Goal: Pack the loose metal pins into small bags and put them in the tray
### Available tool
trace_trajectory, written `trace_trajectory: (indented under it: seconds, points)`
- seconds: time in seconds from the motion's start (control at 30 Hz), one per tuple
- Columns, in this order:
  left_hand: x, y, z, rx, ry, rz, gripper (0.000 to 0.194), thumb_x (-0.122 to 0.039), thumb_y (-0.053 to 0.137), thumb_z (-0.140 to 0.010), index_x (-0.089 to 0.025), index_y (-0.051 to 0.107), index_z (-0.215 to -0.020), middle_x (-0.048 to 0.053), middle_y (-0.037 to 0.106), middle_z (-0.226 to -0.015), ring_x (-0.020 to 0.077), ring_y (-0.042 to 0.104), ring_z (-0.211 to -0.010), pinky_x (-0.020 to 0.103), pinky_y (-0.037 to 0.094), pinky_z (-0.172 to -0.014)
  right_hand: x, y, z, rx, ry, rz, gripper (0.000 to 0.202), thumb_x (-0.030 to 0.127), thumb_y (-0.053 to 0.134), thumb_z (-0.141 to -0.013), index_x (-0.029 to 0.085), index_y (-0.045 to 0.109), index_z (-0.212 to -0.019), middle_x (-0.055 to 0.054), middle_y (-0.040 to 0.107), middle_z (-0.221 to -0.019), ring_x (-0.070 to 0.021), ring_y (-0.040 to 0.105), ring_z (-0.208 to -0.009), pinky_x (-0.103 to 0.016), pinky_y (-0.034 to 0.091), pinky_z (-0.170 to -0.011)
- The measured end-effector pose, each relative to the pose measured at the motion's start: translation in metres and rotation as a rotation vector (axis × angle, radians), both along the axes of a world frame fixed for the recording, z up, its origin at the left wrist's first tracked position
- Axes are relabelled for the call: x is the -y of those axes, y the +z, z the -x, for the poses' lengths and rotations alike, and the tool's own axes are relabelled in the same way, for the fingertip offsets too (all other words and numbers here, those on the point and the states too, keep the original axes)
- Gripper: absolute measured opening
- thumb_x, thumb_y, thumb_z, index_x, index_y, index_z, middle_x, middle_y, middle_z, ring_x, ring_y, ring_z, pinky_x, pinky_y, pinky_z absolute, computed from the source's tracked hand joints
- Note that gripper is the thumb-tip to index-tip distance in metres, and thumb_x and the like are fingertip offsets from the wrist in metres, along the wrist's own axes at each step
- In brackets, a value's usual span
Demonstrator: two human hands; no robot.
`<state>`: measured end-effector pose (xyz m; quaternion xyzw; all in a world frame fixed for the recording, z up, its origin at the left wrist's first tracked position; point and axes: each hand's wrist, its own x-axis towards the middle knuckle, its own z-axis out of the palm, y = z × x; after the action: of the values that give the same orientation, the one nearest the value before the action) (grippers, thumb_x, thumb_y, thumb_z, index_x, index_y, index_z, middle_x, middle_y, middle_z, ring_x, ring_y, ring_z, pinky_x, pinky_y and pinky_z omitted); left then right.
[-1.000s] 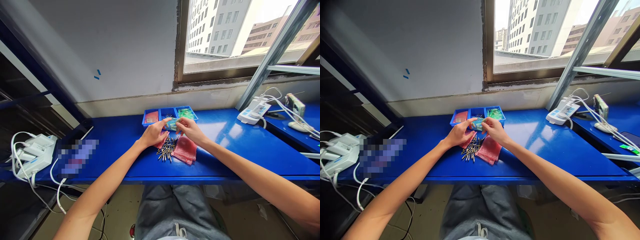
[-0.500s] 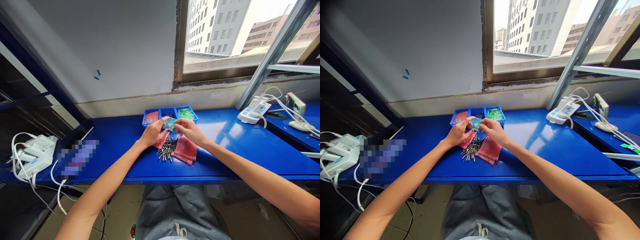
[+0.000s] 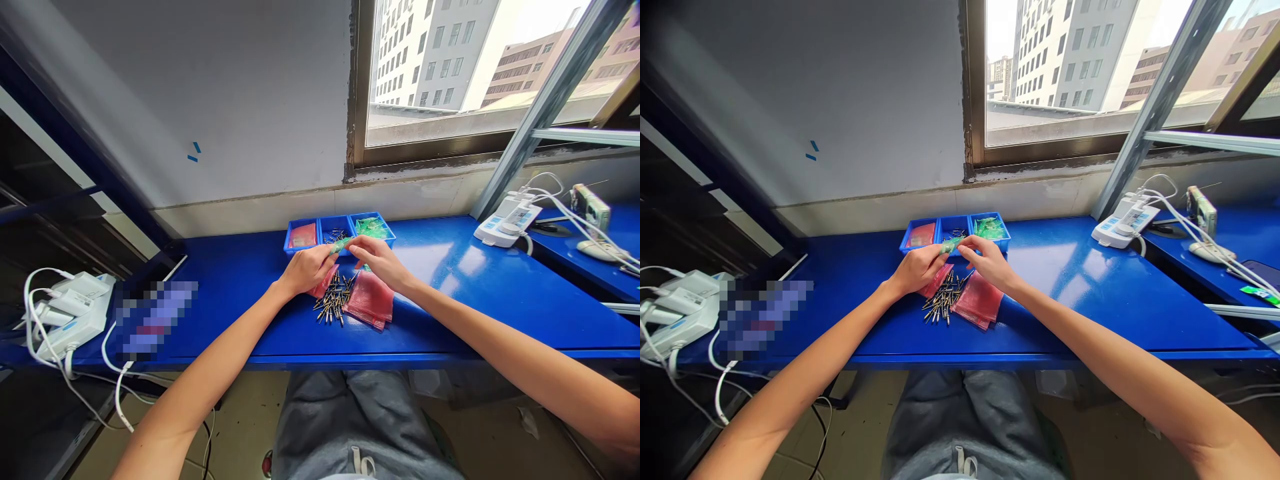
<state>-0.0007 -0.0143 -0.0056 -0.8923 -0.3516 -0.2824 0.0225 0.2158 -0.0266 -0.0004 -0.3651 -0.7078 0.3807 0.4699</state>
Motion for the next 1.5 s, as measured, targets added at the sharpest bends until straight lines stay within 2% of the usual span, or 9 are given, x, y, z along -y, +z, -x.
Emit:
trace_trajectory:
  seconds: [0.1, 0.27, 0.53, 0.7, 0.87, 0.97, 1.13, 1.2, 1.5]
  points:
    - [0.0006, 0.0011, 0.0004, -0.015, 0.06, -0.027, 0.037, -0.037, 0.038, -0.107, -0.016, 0.063, -0.088, 0.006, 0.066, -0.08, 0.0177, 0.064, -0.073, 0.028, 0.045, -0.068, -0.0013, -0.0037, 0.0002, -0.022, -0.011, 0.023, 0.027, 0.046, 0.063, -0.089, 0.019, 0.061, -0.094, -0.006, 0.067, -0.096, -0.0196, 0.064, -0.089, -0.031, 0.057, -0.063]
    - [-0.0027, -0.0013, 0.0015, 0.031, 0.029, -0.112, 0.041, -0.04, 0.039, -0.107, -0.017, 0.058, -0.078, 0.004, 0.06, -0.076, 0.015, 0.057, -0.068, 0.027, 0.04, -0.066, -0.0024, -0.0071, -0.0013, -0.121, -0.01, 0.093, 0.034, 0.045, 0.069, -0.086, 0.023, 0.051, -0.105, -0.001, 0.065, -0.082, -0.0183, 0.068, -0.077, -0.028, 0.052, -0.056]
    - [-0.004, -0.0014, 0.0026, 0.202, 0.039, -0.091, 0.027, -0.044, 0.054, -0.101, -0.019, 0.053, -0.093, -0.001, 0.06, -0.078, 0.0116, 0.054, -0.063, 0.024, 0.04, -0.061, -0.0034, -0.0081, -0.0012, -0.088, 0.047, 0.085, 0.027, 0.045, 0.067, -0.087, 0.022, 0.057, -0.096, 0.0, 0.067, -0.072, -0.0169, 0.067, -0.065, -0.032, 0.052, -0.06]
    - [-0.0049, -0.0042, 0.0038, 0.139, -0.074, -0.045, 0.036, -0.048, 0.066, -0.094, -0.02, 0.052, -0.11, 0.001, 0.062, -0.09, 0.0116, 0.058, -0.066, 0.024, 0.045, -0.064, -0.0032, -0.0051, -0.0015, -0.101, 0.052, 0.137, 0.028, 0.046, 0.07, -0.085, 0.021, 0.058, -0.09, -0.002, 0.069, -0.07, -0.0182, 0.067, -0.067, -0.031, 0.052, -0.059]
    - [-0.0053, -0.0059, 0.004, 0.067, -0.066, -0.021, 0.018, -0.032, 0.062, -0.095, -0.02, 0.052, -0.103, 0.003, 0.062, -0.095, 0.0124, 0.058, -0.07, 0.024, 0.045, -0.064, -0.0018, -0.0034, -0.002, -0.026, 0.113, 0.08, 0.031, 0.048, 0.071, -0.084, 0.019, 0.061, -0.085, -0.001, 0.065, -0.077, -0.0152, 0.061, -0.07, -0.029, 0.05, -0.061]
    - [-0.0046, -0.004, 0.0042, 0.056, -0.056, -0.01, 0.009, -0.023, 0.059, -0.093, -0.02, 0.052, -0.096, 0.002, 0.061, -0.09, 0.0131, 0.058, -0.071, 0.024, 0.044, -0.064, 0.0015, -0.0015, -0.0015, 0.049, 0.144, -0.005, 0.029, 0.047, 0.07, -0.085, 0.018, 0.065, -0.084, -0.003, 0.065, -0.085, -0.0169, 0.062, -0.079, -0.032, 0.052, -0.072]
    - [-0.0027, -0.0023, 0.0022, 0.025, -0.075, -0.009, 0.014, -0.031, 0.057, -0.096, -0.019, 0.051, -0.091, 0.002, 0.06, -0.083, 0.0149, 0.056, -0.069, 0.026, 0.041, -0.061, 0.0048, -0.0016, -0.0013, 0.092, 0.164, -0.078, 0.023, 0.044, 0.072, -0.085, 0.022, 0.073, -0.09, -0.01, 0.06, -0.134, -0.0289, 0.054, -0.129, -0.038, 0.053, -0.089]
    - [-0.002, -0.0022, 0.0014, 0.013, -0.07, -0.019, 0.018, -0.034, 0.052, -0.099, -0.019, 0.051, -0.09, 0.003, 0.059, -0.081, 0.0156, 0.056, -0.068, 0.027, 0.04, -0.061, 0.0042, -0.0028, -0.0012, 0.081, 0.15, -0.081, 0.022, 0.043, 0.072, -0.086, 0.023, 0.074, -0.094, -0.01, 0.061, -0.132, -0.03, 0.05, -0.133, -0.038, 0.054, -0.087]
    - [-0.0019, -0.0022, 0.0011, -0.05, -0.04, -0.05, 0.025, -0.038, 0.05, -0.102, -0.018, 0.056, -0.088, 0.005, 0.062, -0.084, 0.0163, 0.059, -0.071, 0.027, 0.041, -0.063, 0.0009, -0.0048, -0.0002, -0.147, 0.048, 0.049, 0.034, 0.039, 0.074, -0.082, 0.023, 0.053, -0.102, -0.001, 0.063, -0.092, -0.0142, 0.064, -0.074, -0.028, 0.049, -0.057]
